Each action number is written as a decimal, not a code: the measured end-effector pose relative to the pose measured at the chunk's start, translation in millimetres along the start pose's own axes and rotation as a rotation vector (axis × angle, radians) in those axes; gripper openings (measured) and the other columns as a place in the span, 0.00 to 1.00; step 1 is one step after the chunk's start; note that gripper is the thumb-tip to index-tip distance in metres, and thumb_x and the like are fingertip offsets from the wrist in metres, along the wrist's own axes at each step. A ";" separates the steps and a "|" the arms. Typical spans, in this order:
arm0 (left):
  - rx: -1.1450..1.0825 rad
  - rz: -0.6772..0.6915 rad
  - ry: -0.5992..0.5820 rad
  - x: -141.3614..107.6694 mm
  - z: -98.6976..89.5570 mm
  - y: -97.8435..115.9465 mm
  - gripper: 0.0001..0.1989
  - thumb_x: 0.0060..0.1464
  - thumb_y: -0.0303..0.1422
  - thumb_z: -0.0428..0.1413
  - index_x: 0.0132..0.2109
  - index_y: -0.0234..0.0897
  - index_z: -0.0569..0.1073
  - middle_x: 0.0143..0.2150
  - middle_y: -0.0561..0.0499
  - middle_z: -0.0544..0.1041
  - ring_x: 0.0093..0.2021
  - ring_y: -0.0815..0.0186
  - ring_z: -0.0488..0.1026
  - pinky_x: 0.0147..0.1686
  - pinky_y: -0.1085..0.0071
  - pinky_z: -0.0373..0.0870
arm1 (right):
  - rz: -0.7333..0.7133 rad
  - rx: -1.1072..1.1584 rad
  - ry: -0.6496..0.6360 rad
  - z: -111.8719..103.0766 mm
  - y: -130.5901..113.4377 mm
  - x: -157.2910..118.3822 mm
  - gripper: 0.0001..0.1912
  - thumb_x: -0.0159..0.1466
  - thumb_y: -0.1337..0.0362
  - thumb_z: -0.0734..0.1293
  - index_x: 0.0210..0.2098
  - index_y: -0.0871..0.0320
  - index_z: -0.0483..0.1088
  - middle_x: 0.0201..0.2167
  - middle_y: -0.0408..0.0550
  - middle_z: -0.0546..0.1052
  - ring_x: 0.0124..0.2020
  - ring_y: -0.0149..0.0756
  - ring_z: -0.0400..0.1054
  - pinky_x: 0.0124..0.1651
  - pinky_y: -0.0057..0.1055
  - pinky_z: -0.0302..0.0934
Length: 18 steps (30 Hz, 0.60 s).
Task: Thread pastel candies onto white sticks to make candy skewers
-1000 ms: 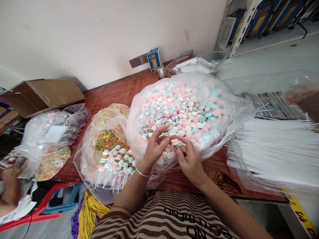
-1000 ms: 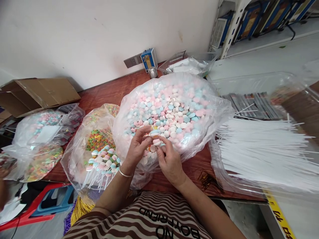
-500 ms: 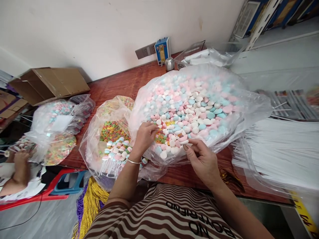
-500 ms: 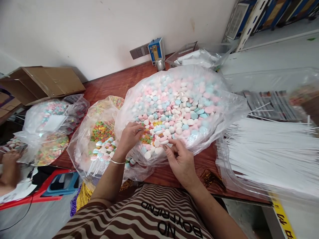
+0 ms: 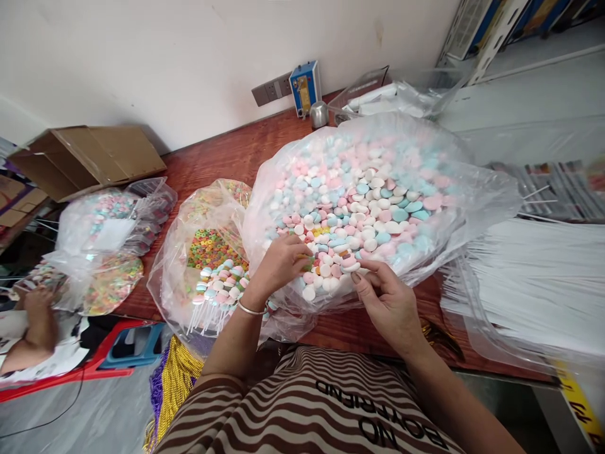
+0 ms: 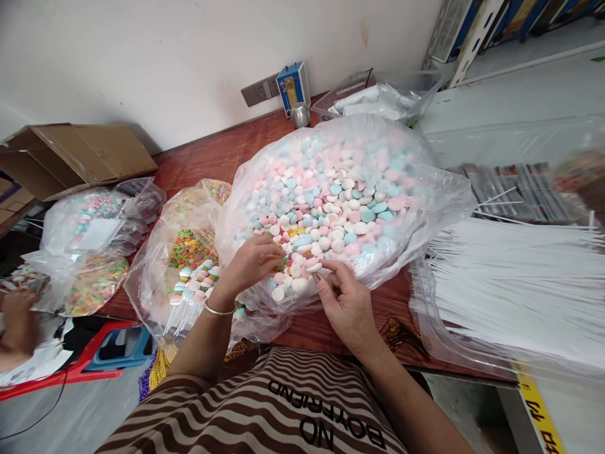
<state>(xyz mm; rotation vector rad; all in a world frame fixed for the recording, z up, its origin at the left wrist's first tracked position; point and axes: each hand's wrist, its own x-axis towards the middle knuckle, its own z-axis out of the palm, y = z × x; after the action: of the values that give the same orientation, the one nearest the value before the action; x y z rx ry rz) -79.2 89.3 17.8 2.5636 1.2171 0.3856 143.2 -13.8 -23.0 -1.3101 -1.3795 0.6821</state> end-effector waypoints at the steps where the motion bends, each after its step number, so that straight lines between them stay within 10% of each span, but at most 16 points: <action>1: 0.034 -0.014 -0.019 0.1 2.9 3.1 0.03 0.59 0.29 0.62 0.38 0.38 0.81 0.39 0.46 0.78 0.42 0.59 0.73 0.43 0.63 0.67 | -0.002 -0.002 -0.002 1.0 0.1 0.1 0.11 0.70 0.60 0.66 0.48 0.59 0.72 0.20 0.35 0.66 0.21 0.29 0.61 0.29 0.26 0.60; 7: -0.003 -0.093 0.027 2.1 17.1 8.2 0.03 0.57 0.29 0.63 0.35 0.38 0.81 0.38 0.45 0.79 0.43 0.57 0.73 0.43 0.60 0.67 | -0.006 0.004 -0.026 4.4 -0.8 -2.1 0.12 0.70 0.59 0.65 0.48 0.59 0.72 0.19 0.34 0.63 0.21 0.30 0.60 0.29 0.26 0.60; 14: -0.865 -0.470 0.394 -9.0 17.8 3.7 0.06 0.54 0.36 0.65 0.37 0.38 0.82 0.36 0.49 0.82 0.38 0.63 0.77 0.40 0.67 0.73 | 0.010 0.019 -0.195 5.4 -7.3 -8.6 0.12 0.71 0.61 0.64 0.50 0.59 0.72 0.20 0.35 0.68 0.21 0.31 0.64 0.27 0.27 0.59; 18: -1.185 -0.537 0.402 -9.5 17.9 10.7 0.13 0.46 0.41 0.70 0.35 0.37 0.81 0.34 0.49 0.82 0.34 0.66 0.78 0.33 0.71 0.74 | -0.009 0.008 -0.229 11.8 -11.7 -8.7 0.13 0.71 0.60 0.63 0.51 0.60 0.72 0.20 0.36 0.68 0.21 0.32 0.64 0.27 0.28 0.57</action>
<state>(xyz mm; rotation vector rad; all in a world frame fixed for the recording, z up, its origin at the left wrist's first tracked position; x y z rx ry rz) -71.1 72.9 3.9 1.1459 1.1839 1.1004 126.9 -21.7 -18.2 -1.2481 -1.5634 0.8513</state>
